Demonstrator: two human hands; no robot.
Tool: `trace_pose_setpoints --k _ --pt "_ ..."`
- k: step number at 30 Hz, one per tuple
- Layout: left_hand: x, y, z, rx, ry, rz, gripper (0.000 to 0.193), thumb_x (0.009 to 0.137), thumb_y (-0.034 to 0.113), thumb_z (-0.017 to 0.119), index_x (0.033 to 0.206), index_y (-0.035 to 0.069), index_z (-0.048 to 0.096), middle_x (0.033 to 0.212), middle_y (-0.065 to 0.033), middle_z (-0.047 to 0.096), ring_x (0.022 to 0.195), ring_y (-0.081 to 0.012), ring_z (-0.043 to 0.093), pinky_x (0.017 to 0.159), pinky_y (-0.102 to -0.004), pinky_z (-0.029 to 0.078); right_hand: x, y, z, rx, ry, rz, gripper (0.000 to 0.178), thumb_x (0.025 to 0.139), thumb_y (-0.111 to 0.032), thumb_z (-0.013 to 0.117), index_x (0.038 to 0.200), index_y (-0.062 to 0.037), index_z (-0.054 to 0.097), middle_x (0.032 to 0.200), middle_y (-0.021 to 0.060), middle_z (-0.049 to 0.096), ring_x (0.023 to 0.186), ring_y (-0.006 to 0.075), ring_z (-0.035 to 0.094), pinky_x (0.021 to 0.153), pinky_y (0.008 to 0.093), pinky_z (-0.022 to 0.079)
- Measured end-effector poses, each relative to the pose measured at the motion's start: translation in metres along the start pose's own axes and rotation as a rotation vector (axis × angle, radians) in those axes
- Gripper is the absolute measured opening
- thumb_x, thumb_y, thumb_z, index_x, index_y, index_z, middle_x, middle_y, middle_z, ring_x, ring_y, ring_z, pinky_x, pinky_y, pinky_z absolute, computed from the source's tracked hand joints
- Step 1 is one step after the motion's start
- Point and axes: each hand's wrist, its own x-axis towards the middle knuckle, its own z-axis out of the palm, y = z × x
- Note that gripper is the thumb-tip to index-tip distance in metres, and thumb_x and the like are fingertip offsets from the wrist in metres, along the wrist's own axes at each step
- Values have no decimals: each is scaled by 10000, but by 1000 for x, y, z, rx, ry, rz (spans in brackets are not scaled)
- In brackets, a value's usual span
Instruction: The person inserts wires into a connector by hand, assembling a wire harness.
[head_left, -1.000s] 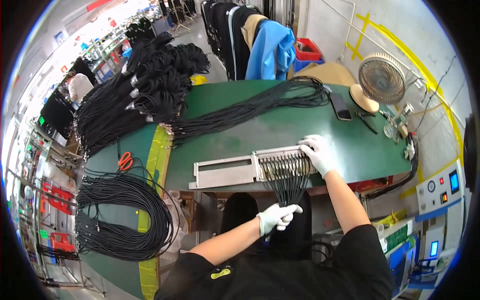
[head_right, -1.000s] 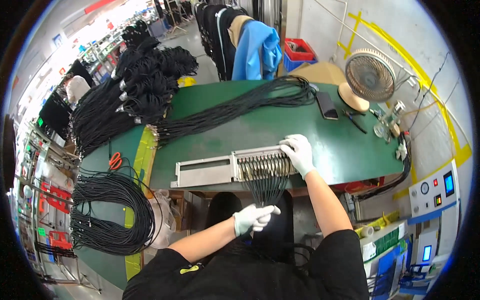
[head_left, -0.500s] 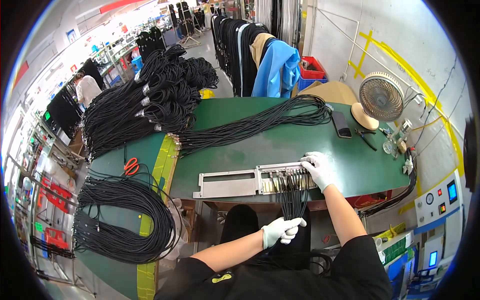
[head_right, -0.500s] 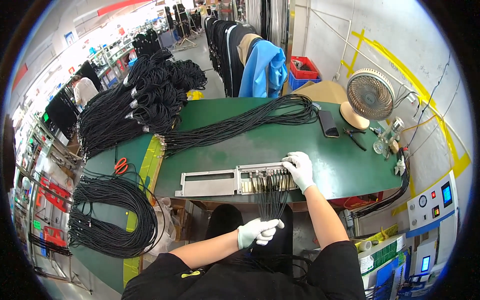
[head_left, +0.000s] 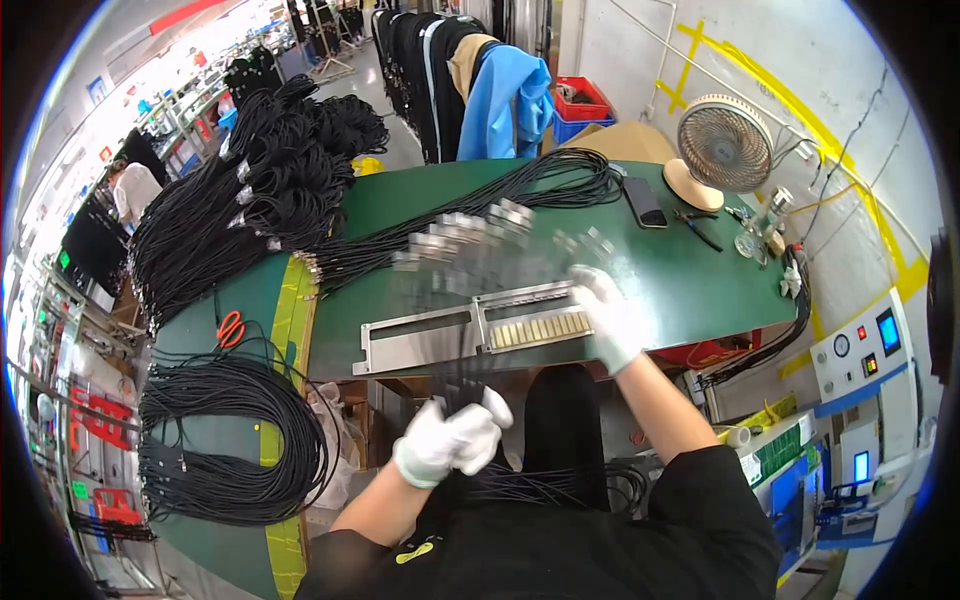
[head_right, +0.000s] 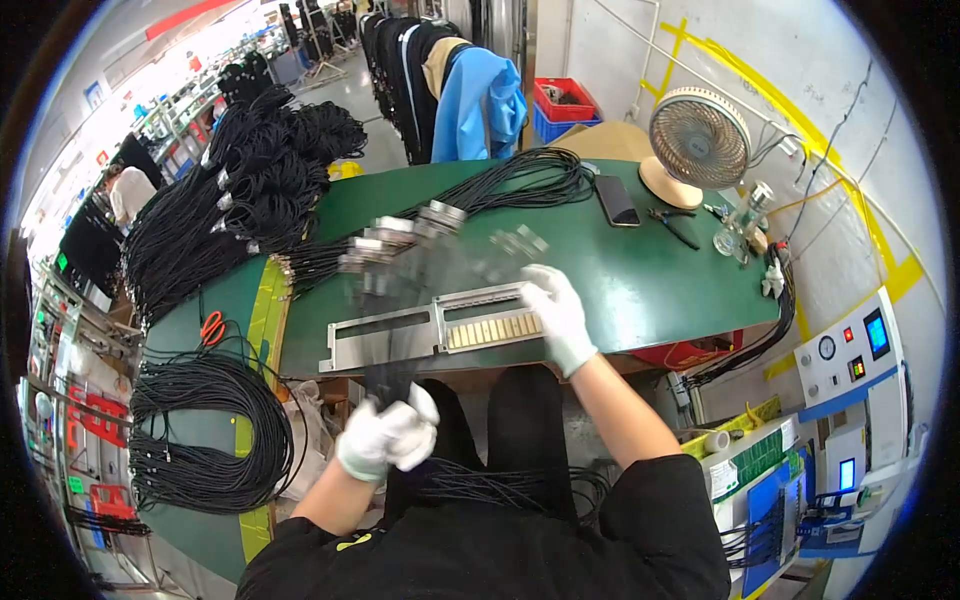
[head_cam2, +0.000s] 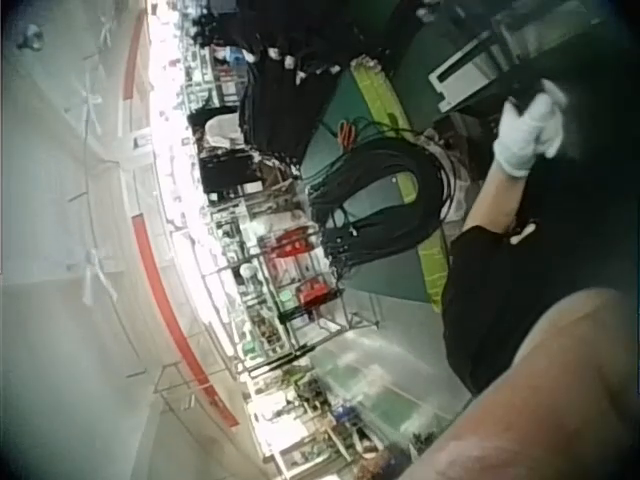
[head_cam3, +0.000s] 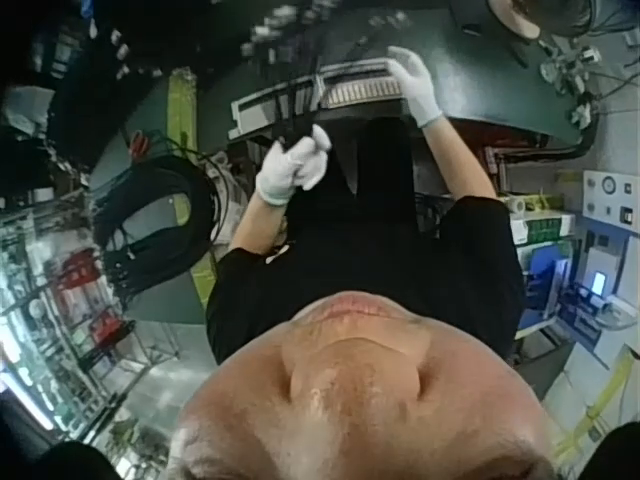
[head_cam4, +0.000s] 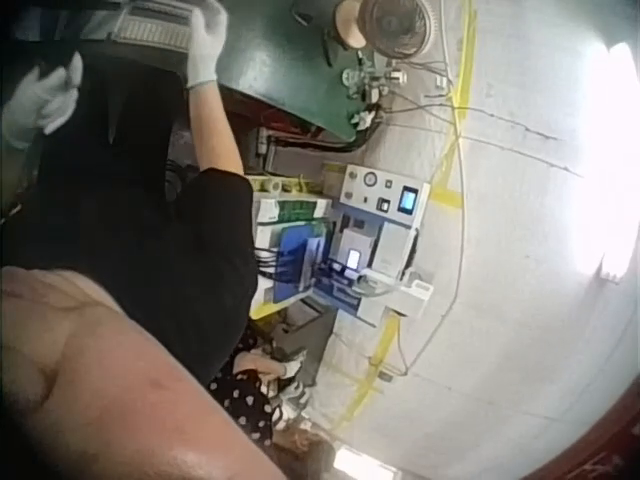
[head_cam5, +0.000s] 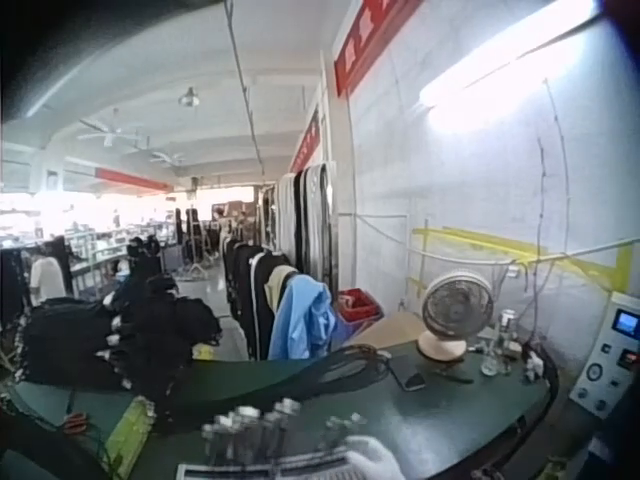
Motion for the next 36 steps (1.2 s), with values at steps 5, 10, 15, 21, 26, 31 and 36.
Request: trace_pose_setpoints --k 5,10,15,21,26,31,36 --pt "4 24 6 -73 175 546 267 1052 292 458 1075 46 561 553 32 338 387 -77 303 375 -258 320 -108 -66 118 331 -886 -8 978 791 -398 819 1500 3 277 1349 147 525 1224 206 504 1065 372 397" --pt "8 54 -23 -236 58 698 322 1082 309 358 1169 120 604 563 59 282 399 -61 244 390 -233 274 -123 -68 104 -269 -991 449 458 838 -279 740 1221 -92 573 862 64 662 791 87 637 724 263 518" --pt "-4 83 -67 -138 254 909 282 1078 283 389 1060 75 580 626 58 287 504 -64 290 521 -242 360 -111 -56 -4 -910 -650 154 407 792 -282 691 1148 -101 612 915 126 692 851 295 685 763 391 541" --pt "33 78 -76 -215 401 819 197 1049 273 466 1056 89 536 778 0 463 878 -219 558 1046 -518 438 27 -182 -51 -1615 -201 -561 185 676 -81 685 840 -99 599 803 112 621 812 343 595 778 451 463" --pt "147 111 -138 -407 476 741 210 1039 263 489 1082 73 569 944 -52 630 1137 -297 602 1022 -560 448 171 -165 -69 -1792 61 -977 644 695 -326 771 1255 -84 564 1128 175 601 1128 356 541 1004 489 396" --pt "202 84 -251 -515 842 316 231 1014 301 541 991 94 641 1097 -90 676 1093 -328 614 1014 -569 447 176 -28 -30 -1331 -151 -522 686 717 -411 747 1271 -58 547 1190 178 577 1180 372 507 991 487 398" --pt "184 82 -266 -572 781 371 250 1006 304 558 989 65 628 1126 -127 657 1119 -349 591 1015 -564 456 80 14 16 -1186 -218 -657 634 770 -397 729 1262 -39 555 1266 209 543 1236 407 453 1046 499 367"
